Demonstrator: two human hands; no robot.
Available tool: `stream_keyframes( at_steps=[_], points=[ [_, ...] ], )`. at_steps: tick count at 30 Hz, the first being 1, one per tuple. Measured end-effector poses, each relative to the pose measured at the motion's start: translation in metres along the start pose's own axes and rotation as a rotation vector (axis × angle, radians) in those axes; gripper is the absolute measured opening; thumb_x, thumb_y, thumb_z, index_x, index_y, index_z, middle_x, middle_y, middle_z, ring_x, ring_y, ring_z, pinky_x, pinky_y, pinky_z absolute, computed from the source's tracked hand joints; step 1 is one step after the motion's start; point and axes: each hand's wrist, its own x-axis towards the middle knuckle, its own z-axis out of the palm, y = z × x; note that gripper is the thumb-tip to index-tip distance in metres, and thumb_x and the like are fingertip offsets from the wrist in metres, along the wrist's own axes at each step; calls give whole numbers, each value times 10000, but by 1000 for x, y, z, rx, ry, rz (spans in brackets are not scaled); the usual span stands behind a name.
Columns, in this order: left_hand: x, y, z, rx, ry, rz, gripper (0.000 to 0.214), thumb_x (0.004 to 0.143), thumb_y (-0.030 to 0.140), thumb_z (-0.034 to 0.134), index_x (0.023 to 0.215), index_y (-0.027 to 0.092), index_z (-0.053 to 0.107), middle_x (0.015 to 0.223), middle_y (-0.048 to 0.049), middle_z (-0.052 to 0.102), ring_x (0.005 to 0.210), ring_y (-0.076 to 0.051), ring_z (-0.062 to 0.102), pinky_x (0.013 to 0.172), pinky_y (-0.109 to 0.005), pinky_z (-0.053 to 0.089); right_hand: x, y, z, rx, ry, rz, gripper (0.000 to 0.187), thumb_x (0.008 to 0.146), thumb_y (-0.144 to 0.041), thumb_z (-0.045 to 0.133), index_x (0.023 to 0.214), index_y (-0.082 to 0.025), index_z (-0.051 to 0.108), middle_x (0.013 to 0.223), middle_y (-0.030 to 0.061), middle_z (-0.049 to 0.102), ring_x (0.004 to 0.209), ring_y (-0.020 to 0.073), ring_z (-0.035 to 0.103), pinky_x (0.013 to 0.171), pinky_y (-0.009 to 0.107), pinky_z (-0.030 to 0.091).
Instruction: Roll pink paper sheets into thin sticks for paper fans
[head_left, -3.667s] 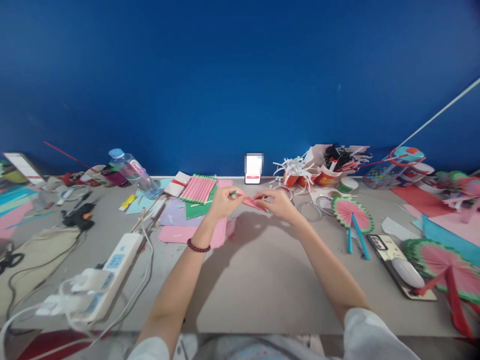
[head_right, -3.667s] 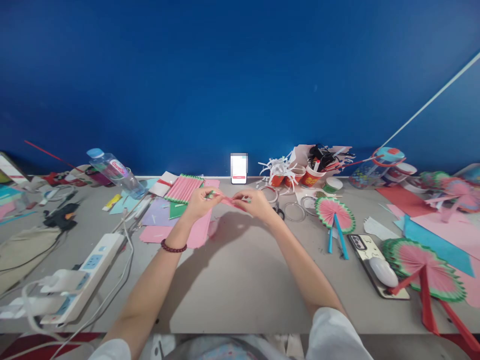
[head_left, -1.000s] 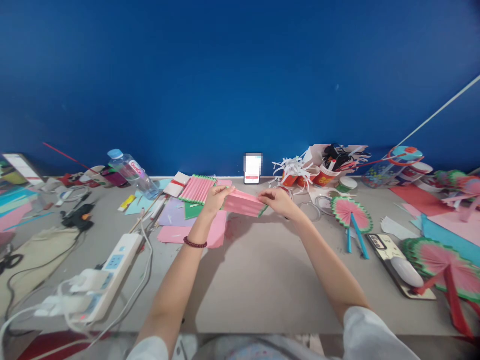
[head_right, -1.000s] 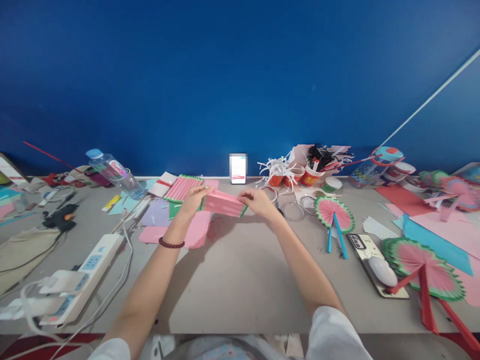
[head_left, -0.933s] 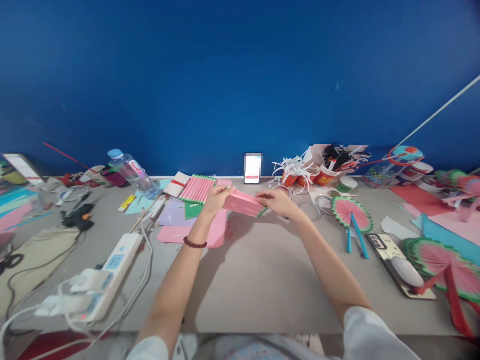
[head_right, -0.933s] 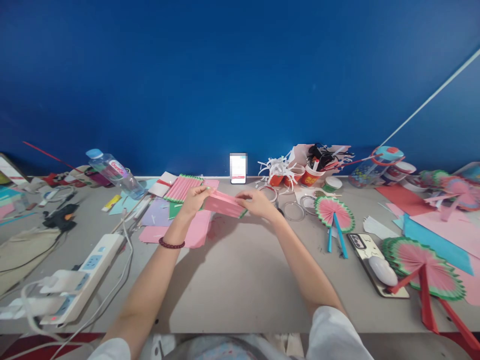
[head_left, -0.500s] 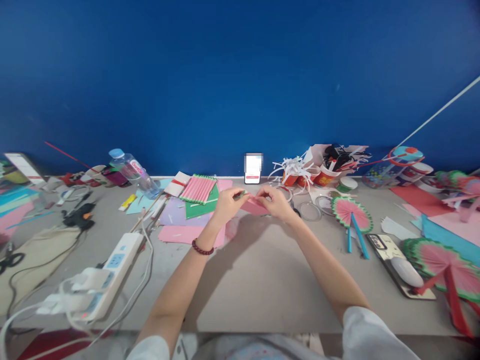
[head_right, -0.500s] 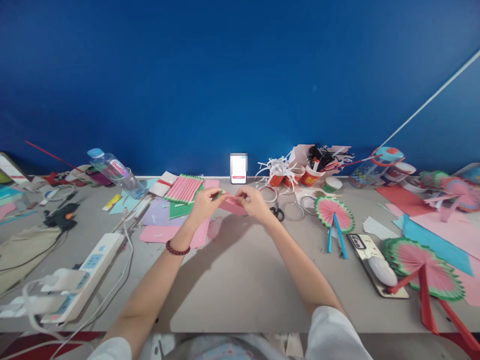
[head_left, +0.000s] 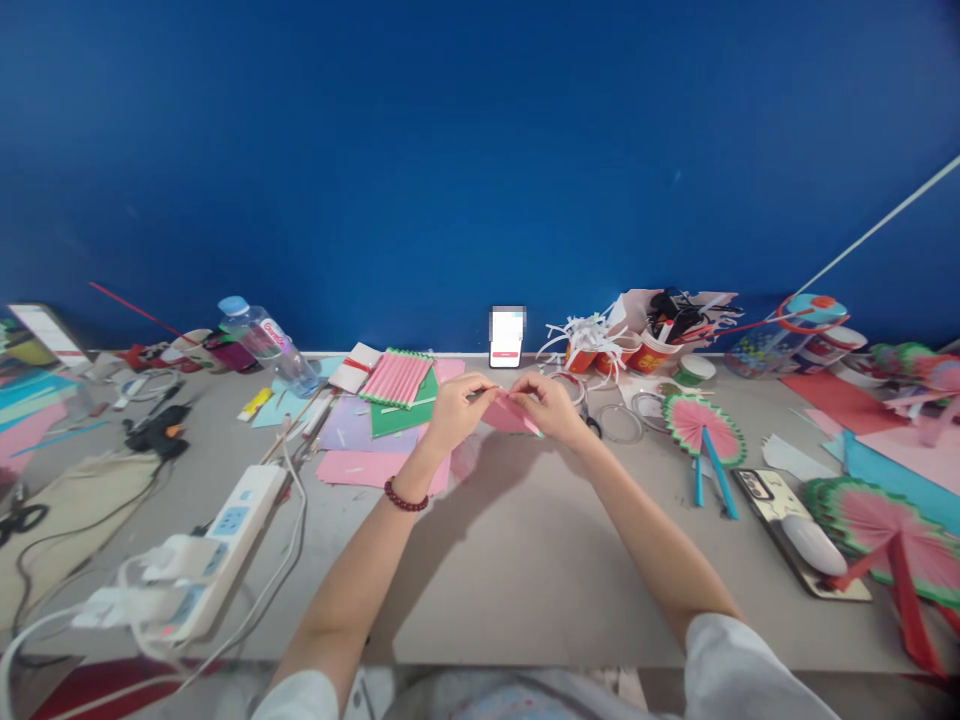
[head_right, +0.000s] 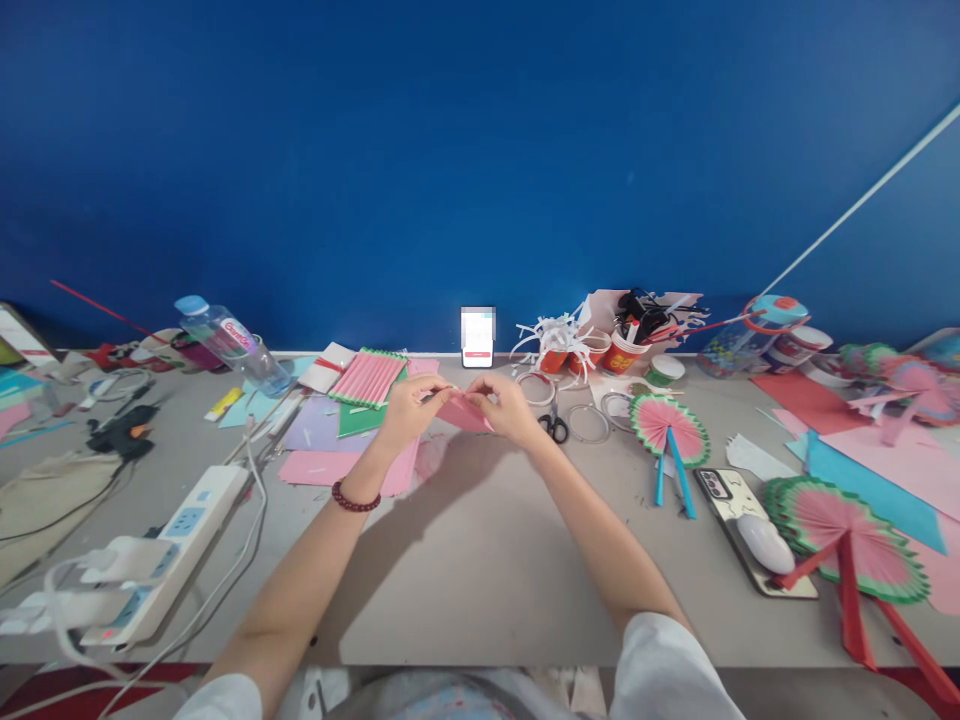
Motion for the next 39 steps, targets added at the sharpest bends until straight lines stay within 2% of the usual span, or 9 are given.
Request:
stream_keyframes(
  at_steps=[5, 11, 14, 19, 23, 27, 31, 35, 39],
  points=[
    [-1, -2, 1, 12, 27, -4, 183, 767, 356, 663, 755, 174, 673, 784, -47, 681, 755, -161, 611, 699, -257, 468, 0, 0, 1, -13, 63, -7, 142, 794, -284, 546, 689, -189, 562, 706, 26, 619, 683, 154, 552, 674, 281, 426],
    [0, 1, -4, -19, 128, -26, 149, 789, 302, 624, 743, 165, 661, 779, -47, 680, 765, -161, 617, 731, -269, 473, 1, 4, -1, 84, -37, 10, 141, 780, -308, 579, 832, -187, 629, 845, 39, 670, 779, 159, 596, 726, 278, 444],
    [1, 2, -7, -46, 172, -64, 157, 788, 309, 622, 748, 163, 663, 780, -45, 678, 758, -158, 612, 713, -264, 468, 1, 9, 0, 14, -3, 23, 144, 801, -303, 538, 758, -187, 613, 769, 27, 658, 726, 152, 583, 690, 269, 436],
    [2, 3, -7, -54, 179, -88, 176, 794, 325, 618, 741, 163, 666, 741, -36, 670, 717, -145, 595, 698, -259, 463, 1, 13, 4, -136, 98, -4, 131, 785, -216, 495, 704, -188, 595, 731, 33, 646, 707, 160, 572, 697, 281, 427],
    [3, 1, -7, -15, 165, -70, 183, 809, 329, 602, 759, 166, 668, 764, -46, 671, 737, -152, 600, 702, -267, 470, 0, 8, 2, -121, 47, -23, 130, 796, -249, 524, 749, -194, 632, 765, 42, 671, 724, 169, 595, 721, 298, 448],
    [3, 1, -10, 87, 88, 24, 157, 816, 319, 607, 795, 180, 677, 818, -53, 687, 803, -173, 615, 752, -297, 473, -1, -1, 0, -40, 17, -113, 165, 810, -298, 563, 923, -212, 648, 920, 58, 683, 818, 178, 599, 764, 319, 463],
    [1, 5, -11, 163, -10, 123, 125, 820, 309, 620, 817, 204, 688, 807, -41, 687, 797, -175, 614, 745, -304, 468, -3, -4, 2, -68, 95, -189, 114, 828, -273, 553, 851, -224, 653, 874, 55, 680, 836, 184, 573, 721, 310, 454],
    [-1, 11, -9, 192, 28, 143, 115, 806, 273, 637, 891, 210, 683, 881, -42, 702, 855, -179, 621, 803, -321, 470, -4, -2, 4, -68, 183, -167, 108, 823, -253, 533, 830, -211, 632, 819, 45, 661, 680, 149, 554, 661, 294, 458],
    [-2, 12, -8, 230, 68, 155, 116, 819, 196, 574, 876, 199, 675, 878, -43, 698, 869, -182, 620, 810, -330, 469, -6, -1, 5, -73, 231, -183, 102, 800, -248, 526, 824, -208, 617, 810, 40, 651, 692, 150, 572, 690, 302, 479]
  ],
)
